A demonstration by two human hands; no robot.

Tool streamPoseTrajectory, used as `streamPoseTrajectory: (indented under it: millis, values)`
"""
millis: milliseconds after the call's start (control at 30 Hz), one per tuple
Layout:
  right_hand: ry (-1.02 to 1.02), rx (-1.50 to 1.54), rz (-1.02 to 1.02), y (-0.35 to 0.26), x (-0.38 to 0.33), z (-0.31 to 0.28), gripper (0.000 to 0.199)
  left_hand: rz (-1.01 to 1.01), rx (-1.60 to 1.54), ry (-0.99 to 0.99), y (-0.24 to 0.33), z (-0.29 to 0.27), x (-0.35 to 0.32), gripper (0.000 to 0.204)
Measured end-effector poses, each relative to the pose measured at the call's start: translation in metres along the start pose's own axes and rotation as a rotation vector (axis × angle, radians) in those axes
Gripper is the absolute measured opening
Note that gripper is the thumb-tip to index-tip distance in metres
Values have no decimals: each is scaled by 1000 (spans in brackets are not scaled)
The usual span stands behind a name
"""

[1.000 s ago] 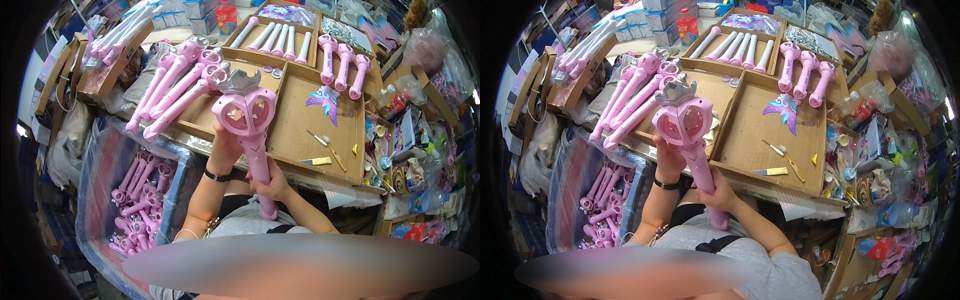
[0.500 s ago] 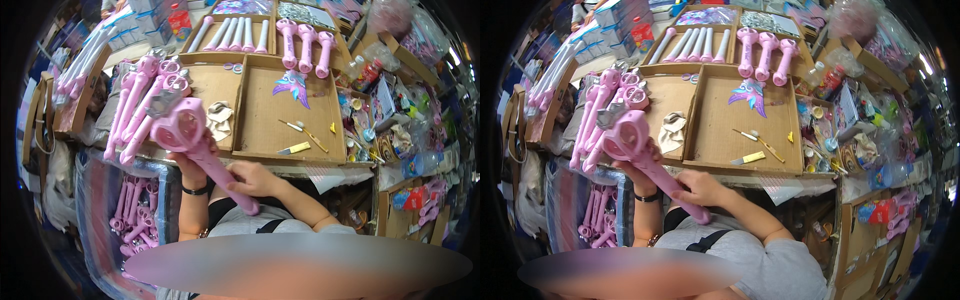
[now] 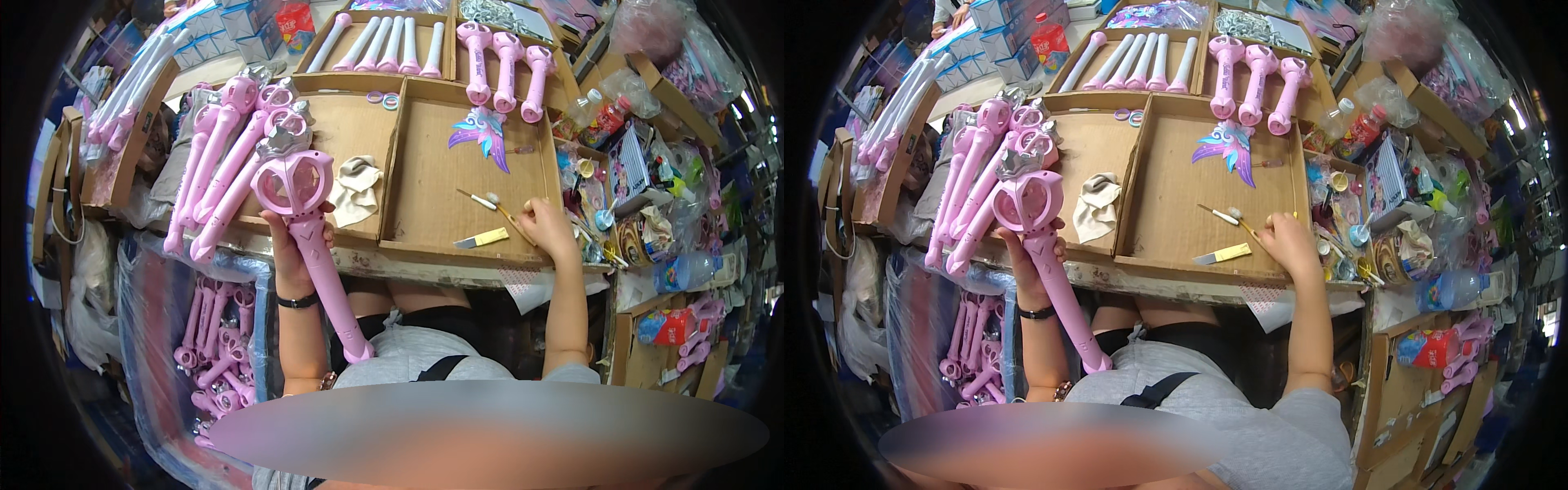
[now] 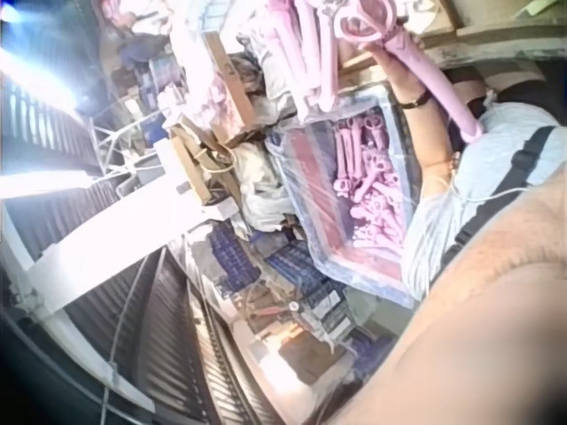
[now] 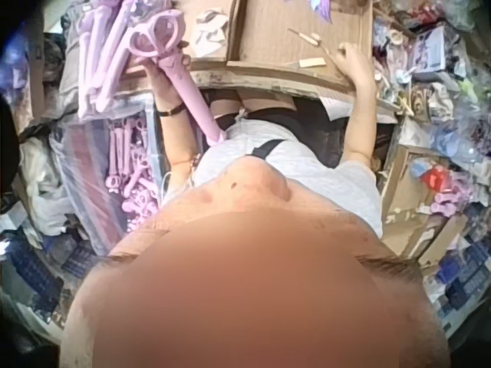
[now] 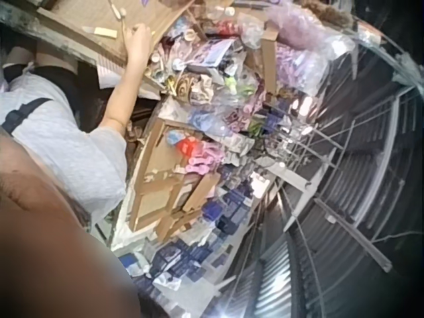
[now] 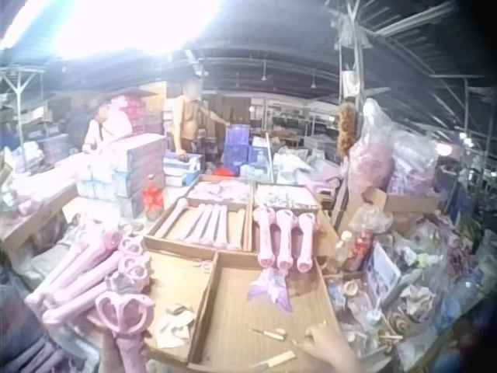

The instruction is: The person assembles pink bubble wands by attaching a silver crown and a colorful wing sticker to each wand. They use a small tool to press the crown into place and smooth the sticker, then place the finished wands into a cardboard tray.

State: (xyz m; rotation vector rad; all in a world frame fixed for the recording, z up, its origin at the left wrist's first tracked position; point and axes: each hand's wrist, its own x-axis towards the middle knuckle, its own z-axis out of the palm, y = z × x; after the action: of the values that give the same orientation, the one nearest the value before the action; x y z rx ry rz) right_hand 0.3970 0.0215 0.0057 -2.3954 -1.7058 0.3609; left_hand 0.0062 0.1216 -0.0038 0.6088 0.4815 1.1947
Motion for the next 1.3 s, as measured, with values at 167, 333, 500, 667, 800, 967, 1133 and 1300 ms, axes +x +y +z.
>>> streamPoseTrajectory:
  millis: [167,333,500,667,800,967,1133,1300]
  values:
    - [127,11,-45,4,28,-9,24,-11,53,-56,5,8,-1,79]
    - [470,-196,-288,29,112,23,22,-17,49,-78,4,10,-6,78]
    - [437,-582,-364,50,144,33,14,-44,77,-97,6,4,-15,83]
    - [219,-477,-206,-2,81,-32,15,-127,-24,-89,5,2,-15,84]
    - [197,280,-403,-73,-1,-67,14,-123,-60,-150,-8,12,-4,81]
    - [483,253,-836,-139,-42,-55,21,-159,47,-130,-18,27,-3,73]
    - [621,376,-1019,-168,-40,-36,19,-122,205,-50,-13,38,-8,71]
    - [633,305,-1026,-169,-40,-36,19,-57,312,-48,-10,44,-10,71]
